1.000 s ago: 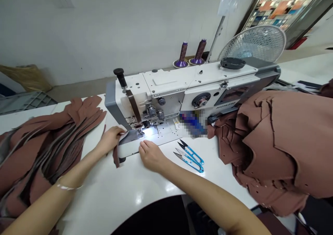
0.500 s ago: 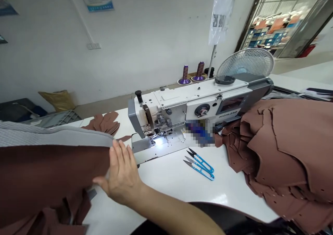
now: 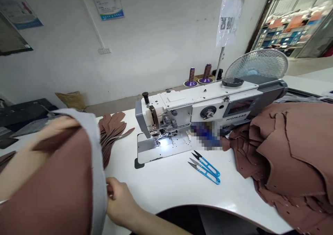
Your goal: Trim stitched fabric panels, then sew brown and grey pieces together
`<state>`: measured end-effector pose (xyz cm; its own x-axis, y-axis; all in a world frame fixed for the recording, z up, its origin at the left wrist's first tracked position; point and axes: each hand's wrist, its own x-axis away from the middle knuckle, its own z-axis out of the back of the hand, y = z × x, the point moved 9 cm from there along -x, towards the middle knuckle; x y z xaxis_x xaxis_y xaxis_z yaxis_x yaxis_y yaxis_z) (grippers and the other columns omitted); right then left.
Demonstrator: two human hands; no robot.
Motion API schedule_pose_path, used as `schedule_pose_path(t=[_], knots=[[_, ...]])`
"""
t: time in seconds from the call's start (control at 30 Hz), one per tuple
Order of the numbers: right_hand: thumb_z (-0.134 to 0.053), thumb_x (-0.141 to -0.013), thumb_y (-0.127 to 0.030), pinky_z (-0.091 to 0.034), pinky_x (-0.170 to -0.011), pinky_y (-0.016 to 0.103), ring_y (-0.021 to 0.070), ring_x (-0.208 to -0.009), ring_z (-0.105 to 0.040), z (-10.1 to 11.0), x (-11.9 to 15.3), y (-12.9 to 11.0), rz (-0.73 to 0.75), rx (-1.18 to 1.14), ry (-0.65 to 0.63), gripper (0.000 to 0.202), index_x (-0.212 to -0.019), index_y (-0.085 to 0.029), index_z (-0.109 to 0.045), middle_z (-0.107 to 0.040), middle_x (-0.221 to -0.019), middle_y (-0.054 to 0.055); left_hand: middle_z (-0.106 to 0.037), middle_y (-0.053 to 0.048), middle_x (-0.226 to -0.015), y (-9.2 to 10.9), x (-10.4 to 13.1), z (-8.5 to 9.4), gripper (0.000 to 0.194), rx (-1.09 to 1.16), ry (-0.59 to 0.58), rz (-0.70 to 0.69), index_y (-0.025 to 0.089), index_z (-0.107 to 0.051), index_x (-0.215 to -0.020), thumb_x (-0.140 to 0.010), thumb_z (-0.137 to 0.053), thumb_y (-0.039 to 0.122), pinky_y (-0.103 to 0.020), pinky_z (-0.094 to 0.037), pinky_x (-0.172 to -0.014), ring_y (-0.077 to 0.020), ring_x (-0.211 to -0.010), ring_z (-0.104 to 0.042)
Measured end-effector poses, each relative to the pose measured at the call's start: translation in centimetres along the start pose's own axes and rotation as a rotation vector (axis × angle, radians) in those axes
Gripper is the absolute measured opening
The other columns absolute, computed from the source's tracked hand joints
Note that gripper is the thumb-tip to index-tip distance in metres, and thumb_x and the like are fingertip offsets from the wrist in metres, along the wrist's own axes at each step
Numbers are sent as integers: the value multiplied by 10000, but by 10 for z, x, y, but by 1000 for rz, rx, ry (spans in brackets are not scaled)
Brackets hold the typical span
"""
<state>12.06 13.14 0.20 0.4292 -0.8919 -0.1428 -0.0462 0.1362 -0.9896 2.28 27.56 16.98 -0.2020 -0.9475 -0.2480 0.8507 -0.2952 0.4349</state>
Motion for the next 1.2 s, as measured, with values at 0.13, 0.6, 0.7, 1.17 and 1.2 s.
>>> schedule_pose_path(t=[0.13, 0.6, 0.7, 1.17, 1.2], knots=[[-461, -832, -103, -486, -633, 285, 223, -709, -673, 31, 32, 52, -205, 588, 188, 235, -1013, -135, -607, -704, -787, 77, -738, -88, -886, -34, -5, -93, 200, -337, -428, -13, 128, -720, -850, -795, -553, 223, -321, -528, -769, -226, -817, -684], [-412, -933, -170, -375, -1032, 414, 293, -1237, -464, 24, -3, 16, 790, 1539, -257, 342, -1237, -44, -509, -500, -1330, 188, -580, -168, -1285, -20, 161, -224, 509, -651, -107, -277, 128, -624, -1213, -788, -359, 38, -536, -407, -1022, -313, -1248, -492], [-438, -926, -188, -329, -1066, 450, 293, -1196, -514, 14, -38, 32, 906, 1655, -425, 287, -1098, -22, -597, -610, -1178, 212, -530, -169, -1341, -35, 169, -241, 540, -597, -146, -210, 140, -577, -1269, -793, -346, 32, -591, -389, -1012, -338, -1288, -439], [-332, -687, 67, -572, -681, 245, 192, -863, -678, 53, -70, 71, 1005, 1394, -114, 442, -899, -140, -660, -686, -998, 128, -476, -118, -1402, -41, 182, -180, 387, -103, -255, -202, 179, -559, -1239, -878, -450, 267, -517, -297, -1110, -279, -1359, -338], [-321, -686, 76, -572, -681, 231, 186, -871, -678, 54, -72, 73, 961, 1401, -105, 478, -930, -141, -669, -683, -1009, 120, -539, -91, -1346, -42, 185, -170, 359, -63, -207, -200, 186, -594, -1195, -869, -451, 229, -445, -327, -1113, -239, -1327, -393]])
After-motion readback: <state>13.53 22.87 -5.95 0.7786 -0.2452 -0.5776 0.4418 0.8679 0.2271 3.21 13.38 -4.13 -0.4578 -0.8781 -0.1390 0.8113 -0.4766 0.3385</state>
